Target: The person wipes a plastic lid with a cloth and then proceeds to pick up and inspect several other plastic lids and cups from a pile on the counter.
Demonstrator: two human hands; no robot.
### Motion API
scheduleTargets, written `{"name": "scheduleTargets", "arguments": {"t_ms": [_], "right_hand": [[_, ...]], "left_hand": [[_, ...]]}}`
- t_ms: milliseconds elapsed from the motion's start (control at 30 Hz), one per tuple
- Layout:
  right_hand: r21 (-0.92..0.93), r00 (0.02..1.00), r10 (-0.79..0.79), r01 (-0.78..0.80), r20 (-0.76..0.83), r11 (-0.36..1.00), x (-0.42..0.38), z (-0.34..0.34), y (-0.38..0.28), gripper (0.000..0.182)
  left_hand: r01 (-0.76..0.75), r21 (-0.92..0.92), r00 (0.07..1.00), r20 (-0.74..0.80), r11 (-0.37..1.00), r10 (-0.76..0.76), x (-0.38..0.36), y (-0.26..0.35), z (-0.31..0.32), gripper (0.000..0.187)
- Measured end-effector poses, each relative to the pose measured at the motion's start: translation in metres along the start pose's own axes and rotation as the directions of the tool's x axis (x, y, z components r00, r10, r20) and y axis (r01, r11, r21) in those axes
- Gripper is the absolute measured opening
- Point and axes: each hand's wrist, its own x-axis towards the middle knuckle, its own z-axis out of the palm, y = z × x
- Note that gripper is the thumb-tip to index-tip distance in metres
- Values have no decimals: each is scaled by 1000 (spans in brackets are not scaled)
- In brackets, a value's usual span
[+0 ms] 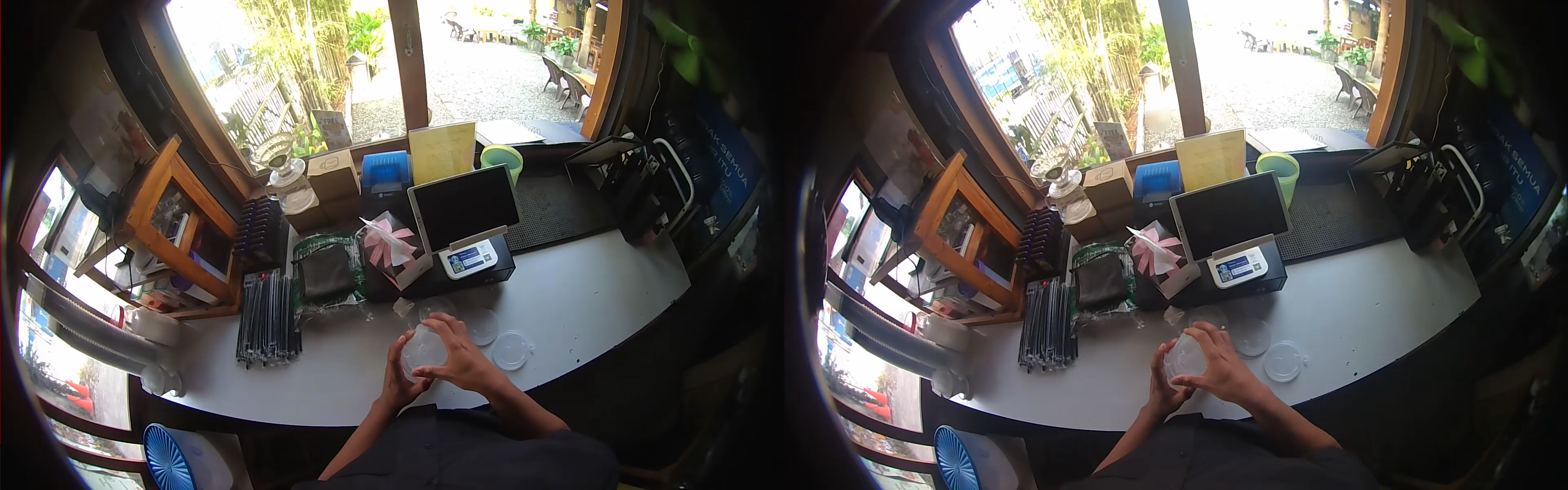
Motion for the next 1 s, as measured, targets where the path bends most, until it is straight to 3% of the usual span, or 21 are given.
{"name": "scheduleTargets", "arguments": {"t_ms": [233, 333, 433, 533, 667, 833, 1000], "right_hand": [[-15, 996, 28, -27, 84, 1000, -9, -2, 3, 90], [170, 983, 57, -87, 172, 982, -9, -20, 5, 84], [180, 982, 32, -65, 184, 981, -5, -32, 7, 80], [21, 998, 4, -6, 58, 1000, -4, -24, 7, 74], [67, 989, 122, -117, -77, 991, -6, -2, -2, 71], [-20, 967, 124, -131, -221, 991, -10, 18, -1, 71], [50, 954, 63, -50, -294, 997, -12, 35, 2, 63]], "left_hand": [[-34, 37, 999, 39, 999, 32, 2, -3, -3, 108], [-25, 10, 999, 36, 1000, 24, 0, -4, -1, 106], [-32, 0, 999, 39, 999, 32, -4, -9, 0, 105], [-65, -24, 997, 40, 998, 66, -6, -16, 1, 106], [-23, -66, 998, 62, 998, 27, -9, -17, -2, 108], [39, -95, 996, 90, 995, -31, -11, -14, -5, 110], [151, -27, 980, 134, 988, -146, -7, -2, -13, 103]]}}
